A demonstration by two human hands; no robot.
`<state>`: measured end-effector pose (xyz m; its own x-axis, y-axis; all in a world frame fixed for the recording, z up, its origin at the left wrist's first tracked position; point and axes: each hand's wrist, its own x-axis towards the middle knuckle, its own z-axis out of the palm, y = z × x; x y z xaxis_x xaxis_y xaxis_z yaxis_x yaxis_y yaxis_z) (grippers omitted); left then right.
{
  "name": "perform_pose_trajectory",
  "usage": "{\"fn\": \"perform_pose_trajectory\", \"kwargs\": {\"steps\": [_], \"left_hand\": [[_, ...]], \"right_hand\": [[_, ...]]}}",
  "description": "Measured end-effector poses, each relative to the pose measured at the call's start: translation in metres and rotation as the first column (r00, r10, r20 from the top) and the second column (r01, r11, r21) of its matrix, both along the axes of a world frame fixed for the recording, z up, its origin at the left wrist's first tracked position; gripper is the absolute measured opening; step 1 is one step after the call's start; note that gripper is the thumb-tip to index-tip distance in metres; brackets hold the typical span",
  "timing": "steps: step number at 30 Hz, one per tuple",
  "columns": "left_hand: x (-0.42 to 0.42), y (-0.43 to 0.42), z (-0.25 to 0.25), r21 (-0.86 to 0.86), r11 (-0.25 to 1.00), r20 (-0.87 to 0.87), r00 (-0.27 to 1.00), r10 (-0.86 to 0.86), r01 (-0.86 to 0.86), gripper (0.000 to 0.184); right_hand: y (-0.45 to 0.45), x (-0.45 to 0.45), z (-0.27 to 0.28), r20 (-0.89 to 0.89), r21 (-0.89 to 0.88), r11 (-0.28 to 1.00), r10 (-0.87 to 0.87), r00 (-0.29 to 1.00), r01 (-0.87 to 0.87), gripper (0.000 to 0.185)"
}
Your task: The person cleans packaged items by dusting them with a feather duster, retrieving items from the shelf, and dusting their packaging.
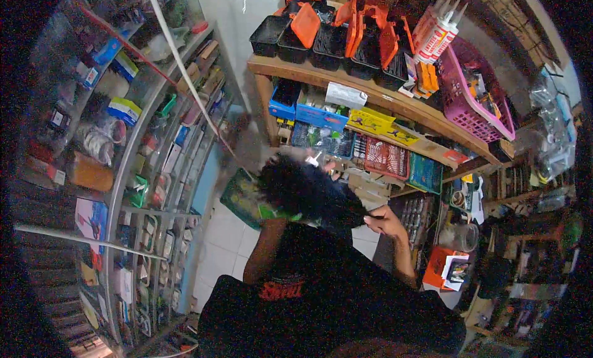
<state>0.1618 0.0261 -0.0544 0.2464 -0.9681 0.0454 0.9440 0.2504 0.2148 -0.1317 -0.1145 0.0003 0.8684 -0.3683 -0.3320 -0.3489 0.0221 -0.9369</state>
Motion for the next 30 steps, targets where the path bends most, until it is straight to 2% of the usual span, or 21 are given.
{"fn": "perform_pose_trajectory", "kwargs": {"steps": [3, 6, 7, 10, 11, 14, 15, 18, 22, 23, 24, 26, 27, 30], "left_hand": [[-0.005, -0.004, -0.001, -0.012, 0.998, 0.005, 0.999, -0.054, 0.054, 0.070], [-0.005, -0.007, 0.000, -0.024, 0.996, 0.015, 0.996, -0.086, 0.086, 0.070], [-0.003, -0.009, 0.002, -0.030, 0.995, 0.027, 0.995, -0.093, 0.094, 0.070], [-0.002, -0.012, 0.004, -0.047, 0.991, 0.040, 0.991, -0.127, 0.129, 0.069], [-0.004, -0.013, 0.003, -0.045, 0.989, 0.038, 0.989, -0.142, 0.144, 0.069], [-0.009, -0.018, 0.001, -0.051, 0.982, 0.047, 0.983, -0.178, 0.180, 0.068], [-0.008, -0.019, 0.001, -0.053, 0.980, 0.055, 0.981, -0.187, 0.190, 0.068], [-0.010, -0.023, 0.001, -0.067, 0.972, 0.064, 0.974, -0.219, 0.224, 0.068], [-0.007, -0.029, 0.003, -0.087, 0.962, 0.091, 0.963, -0.252, 0.260, 0.067], [-0.006, -0.031, 0.004, -0.098, 0.958, 0.093, 0.961, -0.261, 0.270, 0.067], [-0.005, -0.033, 0.005, -0.105, 0.953, 0.103, 0.956, -0.274, 0.284, 0.067], [-0.005, -0.038, 0.006, -0.130, 0.941, 0.126, 0.946, -0.299, 0.314, 0.066], [-0.006, -0.040, 0.006, -0.137, 0.932, 0.134, 0.938, -0.319, 0.336, 0.066], [-0.011, -0.046, 0.013, -0.166, 0.906, 0.185, 0.915, -0.358, 0.389, 0.066]], "right_hand": [[-0.002, -0.006, -0.022, -0.002, -0.032, 0.982, -0.185, 0.983, 0.185, 0.038], [-0.001, -0.006, 0.001, -0.088, 0.076, 0.995, -0.063, 0.994, 0.070, 0.039], [-0.008, -0.007, 0.000, 0.001, -0.045, 0.995, 0.089, 0.996, -0.089, 0.039], [-0.007, -0.008, -0.003, 0.002, -0.007, 0.992, -0.127, 0.992, 0.127, 0.039], [-0.005, -0.005, 0.000, 0.004, -0.067, 0.974, -0.217, 0.976, 0.217, 0.039], [-0.007, -0.008, 0.003, -0.029, -0.003, 0.992, -0.127, 0.992, 0.127, 0.040], [-0.012, -0.012, 0.008, 0.003, -0.058, 0.998, 0.040, 0.999, -0.040, 0.038], [-0.012, -0.014, 0.021, 0.032, -0.099, 0.981, 0.172, 0.985, -0.168, 0.038], [-0.019, -0.026, 0.037, 0.081, 0.207, 0.978, -0.031, 0.996, 0.013, 0.037], [-0.023, -0.031, 0.034, 0.161, 0.229, 0.969, -0.131, 0.978, 0.092, 0.044], [-0.027, -0.033, 0.043, 0.239, 0.271, 0.956, -0.176, 0.955, 0.108, 0.042], [-0.029, -0.030, 0.059, 0.366, 0.429, 0.867, -0.424, 0.828, 0.254, 0.019], [-0.051, -0.035, 0.040, 0.464, 0.487, 0.853, -0.434, 0.773, 0.187, 0.009], [-0.053, -0.004, 0.117, 0.492, 0.497, 0.826, -0.521, 0.698, 0.266, 0.024]]}}
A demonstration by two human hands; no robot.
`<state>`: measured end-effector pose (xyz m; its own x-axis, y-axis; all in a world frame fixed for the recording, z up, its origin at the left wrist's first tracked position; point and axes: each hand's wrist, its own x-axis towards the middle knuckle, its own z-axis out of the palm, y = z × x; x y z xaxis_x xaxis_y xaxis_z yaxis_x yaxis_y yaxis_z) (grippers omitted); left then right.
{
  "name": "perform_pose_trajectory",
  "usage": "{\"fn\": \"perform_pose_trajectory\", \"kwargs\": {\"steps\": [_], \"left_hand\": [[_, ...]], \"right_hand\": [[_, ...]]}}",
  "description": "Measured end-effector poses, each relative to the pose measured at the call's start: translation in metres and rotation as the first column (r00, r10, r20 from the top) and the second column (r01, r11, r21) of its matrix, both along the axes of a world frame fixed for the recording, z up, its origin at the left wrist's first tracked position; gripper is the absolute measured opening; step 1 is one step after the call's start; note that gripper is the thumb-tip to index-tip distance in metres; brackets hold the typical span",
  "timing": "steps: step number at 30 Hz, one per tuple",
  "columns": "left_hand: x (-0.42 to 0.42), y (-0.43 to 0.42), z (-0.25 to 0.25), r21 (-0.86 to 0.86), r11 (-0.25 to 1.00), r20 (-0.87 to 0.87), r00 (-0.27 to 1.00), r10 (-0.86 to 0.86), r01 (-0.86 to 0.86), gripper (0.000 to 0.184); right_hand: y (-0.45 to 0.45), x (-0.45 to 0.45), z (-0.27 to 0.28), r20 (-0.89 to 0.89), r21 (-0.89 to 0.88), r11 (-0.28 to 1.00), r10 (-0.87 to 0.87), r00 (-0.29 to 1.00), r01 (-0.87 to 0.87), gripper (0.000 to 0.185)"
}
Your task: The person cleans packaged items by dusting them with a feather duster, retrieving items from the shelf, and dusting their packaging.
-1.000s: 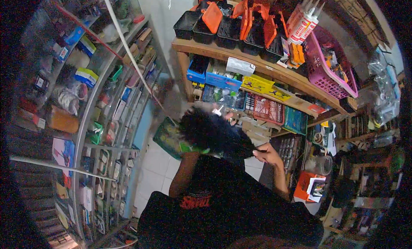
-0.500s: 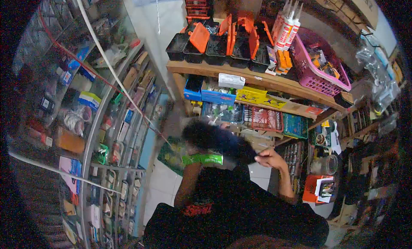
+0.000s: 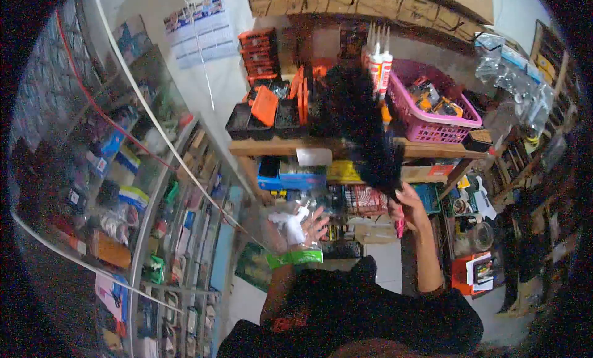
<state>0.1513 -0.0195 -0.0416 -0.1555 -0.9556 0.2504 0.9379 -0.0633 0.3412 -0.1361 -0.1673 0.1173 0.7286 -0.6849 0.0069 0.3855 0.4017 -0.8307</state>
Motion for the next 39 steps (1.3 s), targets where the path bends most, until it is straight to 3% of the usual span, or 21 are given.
{"fn": "perform_pose_trajectory", "kwargs": {"steps": [2, 3, 5, 8, 9, 10, 12, 15, 18, 19, 22, 23, 24, 26, 28, 29, 31, 34, 35, 39], "left_hand": [[-0.003, -0.001, 0.003, -0.035, 0.999, 0.049, 0.998, -0.039, 0.040, 0.065], [0.000, -0.006, -0.013, 0.032, 0.996, -0.001, 0.996, -0.087, 0.087, 0.067], [0.003, -0.012, -0.044, 0.095, 0.987, -0.044, 0.991, -0.126, 0.130, 0.070], [-0.003, -0.018, -0.063, 0.099, 0.988, -0.010, 0.993, -0.114, 0.114, 0.071], [-0.006, -0.021, -0.061, 0.102, 0.989, 0.009, 0.994, -0.112, 0.111, 0.071], [-0.010, -0.020, -0.054, 0.115, 0.989, 0.042, 0.994, -0.102, 0.097, 0.071], [-0.019, -0.017, -0.044, 0.139, 0.987, 0.087, 0.992, -0.089, 0.076, 0.070], [-0.028, -0.012, -0.038, 0.169, 0.985, 0.152, 0.986, -0.071, 0.045, 0.070], [-0.034, -0.009, -0.036, 0.190, 0.981, 0.190, 0.980, -0.062, 0.025, 0.069], [-0.036, -0.010, -0.036, 0.193, 0.981, 0.200, 0.978, -0.062, 0.023, 0.069], [-0.043, -0.012, -0.035, 0.203, 0.979, 0.229, 0.972, -0.059, 0.012, 0.068], [-0.045, -0.012, -0.035, 0.211, 0.978, 0.237, 0.970, -0.062, 0.011, 0.068], [-0.046, -0.013, -0.035, 0.212, 0.977, 0.248, 0.967, -0.061, 0.007, 0.068], [-0.050, -0.014, -0.036, 0.228, 0.973, 0.268, 0.961, -0.073, 0.010, 0.068], [-0.054, -0.015, -0.036, 0.238, 0.971, 0.285, 0.955, -0.082, 0.012, 0.067], [-0.056, -0.016, -0.036, 0.241, 0.970, 0.295, 0.951, -0.087, 0.014, 0.067], [-0.060, -0.017, -0.037, 0.252, 0.967, 0.312, 0.945, -0.100, 0.019, 0.067], [-0.064, -0.017, -0.040, 0.274, 0.962, 0.333, 0.936, -0.117, 0.023, 0.066], [-0.066, -0.017, -0.041, 0.282, 0.959, 0.340, 0.932, -0.126, 0.026, 0.066], [-0.073, -0.024, -0.042, 0.298, 0.953, 0.362, 0.919, -0.157, 0.045, 0.065]], "right_hand": [[-0.017, 0.010, 0.012, 0.003, -0.063, 0.994, -0.089, 0.996, 0.089, 0.039], [-0.027, 0.014, 0.018, 0.007, -0.095, 0.986, -0.135, 0.991, 0.135, 0.046], [-0.061, 0.033, 0.011, -0.039, -0.133, 0.964, -0.238, 0.971, 0.230, 0.040], [-0.071, 0.058, 0.048, 0.006, -0.123, 0.983, -0.139, 0.990, 0.139, 0.039], [-0.078, 0.069, 0.050, 0.051, -0.199, 0.969, -0.139, 0.989, 0.147, 0.039], [-0.082, 0.084, 0.051, 0.061, -0.117, 0.963, -0.238, 0.969, 0.244, 0.047], [-0.105, 0.099, 0.045, -0.151, -0.304, 0.915, -0.321, 0.935, 0.265, 0.054], [-0.123, 0.118, 0.022, -0.060, -0.318, 0.929, -0.219, 0.974, 0.189, 0.057], [-0.137, 0.132, 0.007, -0.114, -0.403, 0.901, -0.221, 0.968, 0.159, 0.051], [-0.143, 0.139, 0.000, -0.154, -0.440, 0.873, -0.305, 0.940, 0.211, 0.046], [-0.152, 0.141, -0.003, -0.071, -0.464, 0.865, -0.253, 0.965, 0.192, 0.040], [-0.140, 0.141, 0.010, -0.083, -0.445, 0.854, -0.339, 0.937, 0.270, 0.037], [-0.154, 0.143, 0.005, -0.011, -0.632, 0.697, -0.446, 0.895, 0.339, 0.037], [-0.195, 0.154, -0.015, 0.196, -0.877, 0.255, -0.584, 0.787, 0.407, 0.037], [-0.197, 0.155, -0.007, 0.049, -0.832, 0.446, -0.533, 0.845, 0.330, 0.037], [-0.187, 0.151, 0.006, -0.030, -0.852, 0.451, -0.548, 0.836, 0.265, 0.037], [-0.178, 0.148, 0.019, -0.109, -0.891, 0.417, -0.578, 0.809, 0.178, 0.037], [-0.181, 0.156, 0.018, 0.024, -0.872, 0.401, -0.537, 0.844, 0.280, 0.039], [-0.179, 0.153, 0.021, 0.027, -0.910, 0.327, -0.567, 0.824, 0.255, 0.038], [-0.184, 0.160, 0.014, -0.041, -0.956, 0.242, -0.673, 0.739, 0.168, 0.031]]}}
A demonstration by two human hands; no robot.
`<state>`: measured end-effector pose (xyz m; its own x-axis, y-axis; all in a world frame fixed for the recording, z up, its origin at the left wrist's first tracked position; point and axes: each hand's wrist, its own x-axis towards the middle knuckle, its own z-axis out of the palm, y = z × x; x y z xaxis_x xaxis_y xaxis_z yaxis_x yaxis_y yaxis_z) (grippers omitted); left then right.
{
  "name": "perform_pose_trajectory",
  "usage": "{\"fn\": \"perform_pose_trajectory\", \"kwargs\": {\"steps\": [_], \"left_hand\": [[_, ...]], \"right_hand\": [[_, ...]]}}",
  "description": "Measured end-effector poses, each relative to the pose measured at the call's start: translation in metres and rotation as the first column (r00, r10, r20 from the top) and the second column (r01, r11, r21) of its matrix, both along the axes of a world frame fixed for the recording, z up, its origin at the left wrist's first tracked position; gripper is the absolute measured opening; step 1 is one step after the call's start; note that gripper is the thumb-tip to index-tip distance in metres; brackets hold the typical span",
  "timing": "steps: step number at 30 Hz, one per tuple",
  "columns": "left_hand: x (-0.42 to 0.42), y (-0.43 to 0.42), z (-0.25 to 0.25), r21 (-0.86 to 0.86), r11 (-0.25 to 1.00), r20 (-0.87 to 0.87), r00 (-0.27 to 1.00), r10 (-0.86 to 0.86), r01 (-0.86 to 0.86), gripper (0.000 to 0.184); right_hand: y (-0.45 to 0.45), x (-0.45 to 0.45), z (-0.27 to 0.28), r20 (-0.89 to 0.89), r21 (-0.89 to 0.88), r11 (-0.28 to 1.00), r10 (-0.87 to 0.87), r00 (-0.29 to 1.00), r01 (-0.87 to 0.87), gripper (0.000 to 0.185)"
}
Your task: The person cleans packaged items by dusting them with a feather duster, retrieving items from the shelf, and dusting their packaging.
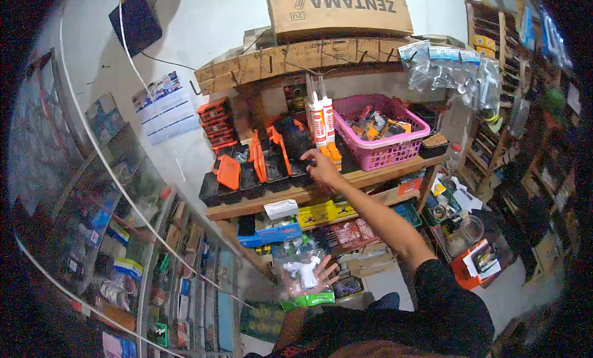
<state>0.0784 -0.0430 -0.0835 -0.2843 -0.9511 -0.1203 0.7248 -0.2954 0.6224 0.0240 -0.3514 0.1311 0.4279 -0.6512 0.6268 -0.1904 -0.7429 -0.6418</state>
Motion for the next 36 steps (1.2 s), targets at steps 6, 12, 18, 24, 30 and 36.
{"fn": "perform_pose_trajectory", "kwargs": {"steps": [6, 12, 18, 24, 30, 36], "left_hand": [[-0.009, -0.019, -0.001, 0.005, 0.999, 0.029, 0.999, -0.045, 0.045, 0.064], [-0.012, -0.030, -0.002, 0.010, 0.998, 0.040, 0.997, -0.067, 0.067, 0.063], [-0.009, -0.040, -0.006, 0.010, 0.997, 0.051, 0.996, -0.078, 0.078, 0.062], [0.001, -0.049, -0.005, 0.012, 0.997, 0.065, 0.995, -0.074, 0.073, 0.061], [0.013, -0.064, -0.004, 0.000, 0.998, 0.090, 0.994, -0.057, 0.057, 0.060], [0.022, -0.062, -0.010, 0.048, 0.999, 0.123, 0.992, -0.025, 0.019, 0.059]], "right_hand": [[0.011, -0.007, 0.007, 0.029, 0.015, 0.998, 0.056, 0.998, -0.057, 0.031], [0.018, -0.018, 0.004, -0.068, -0.087, 0.994, 0.057, 0.996, -0.063, 0.027], [0.026, -0.030, 0.010, -0.027, -0.017, 0.990, 0.138, 0.990, -0.139, 0.029], [0.046, -0.056, 0.032, 0.242, 0.288, 0.928, 0.169, 0.955, -0.237, 0.037], [0.069, -0.119, -0.021, 0.400, 0.430, 0.901, -0.143, 0.905, -0.048, 0.037], [0.131, -0.163, -0.185, 0.094, 0.715, 0.698, -0.144, 0.985, 0.034, 0.024]]}}
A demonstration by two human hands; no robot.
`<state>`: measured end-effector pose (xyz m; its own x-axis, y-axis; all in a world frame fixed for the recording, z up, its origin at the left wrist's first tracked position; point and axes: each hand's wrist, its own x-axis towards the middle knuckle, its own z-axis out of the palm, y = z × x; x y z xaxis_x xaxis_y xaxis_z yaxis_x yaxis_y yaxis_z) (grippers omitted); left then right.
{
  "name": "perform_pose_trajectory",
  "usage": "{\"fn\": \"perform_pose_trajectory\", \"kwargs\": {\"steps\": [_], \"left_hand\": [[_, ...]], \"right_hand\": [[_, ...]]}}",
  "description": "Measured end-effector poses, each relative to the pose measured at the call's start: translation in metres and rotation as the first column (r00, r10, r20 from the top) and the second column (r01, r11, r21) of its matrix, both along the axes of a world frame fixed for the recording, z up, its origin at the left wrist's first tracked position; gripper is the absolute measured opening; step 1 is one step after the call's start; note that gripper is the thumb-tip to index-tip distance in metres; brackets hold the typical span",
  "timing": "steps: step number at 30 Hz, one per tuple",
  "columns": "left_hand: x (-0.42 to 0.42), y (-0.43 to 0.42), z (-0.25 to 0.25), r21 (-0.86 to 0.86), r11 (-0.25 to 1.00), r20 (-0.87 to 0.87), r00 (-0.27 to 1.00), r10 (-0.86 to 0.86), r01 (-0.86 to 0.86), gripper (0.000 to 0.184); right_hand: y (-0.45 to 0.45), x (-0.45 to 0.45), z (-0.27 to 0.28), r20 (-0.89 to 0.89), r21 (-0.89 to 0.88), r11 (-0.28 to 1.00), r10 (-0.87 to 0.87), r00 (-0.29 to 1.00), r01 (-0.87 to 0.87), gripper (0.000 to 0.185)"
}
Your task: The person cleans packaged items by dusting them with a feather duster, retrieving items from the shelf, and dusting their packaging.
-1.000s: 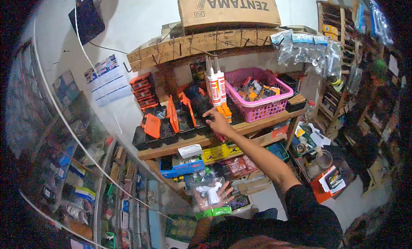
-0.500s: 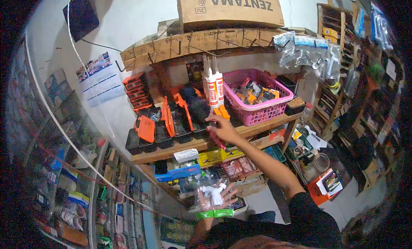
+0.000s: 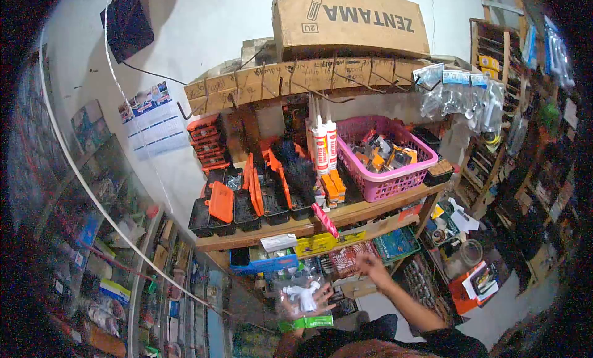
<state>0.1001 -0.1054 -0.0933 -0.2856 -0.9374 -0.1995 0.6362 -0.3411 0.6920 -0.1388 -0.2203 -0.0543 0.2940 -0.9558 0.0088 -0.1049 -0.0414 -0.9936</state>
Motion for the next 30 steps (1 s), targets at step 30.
{"fn": "perform_pose_trajectory", "kwargs": {"steps": [30], "left_hand": [[0.012, -0.003, -0.017, 0.059, 0.978, 0.264, 0.948, 0.179, -0.202, 0.055]], "right_hand": [[0.071, 0.034, -0.013, 0.450, 0.737, 0.616, -0.141, 0.882, -0.278, 0.041]]}}
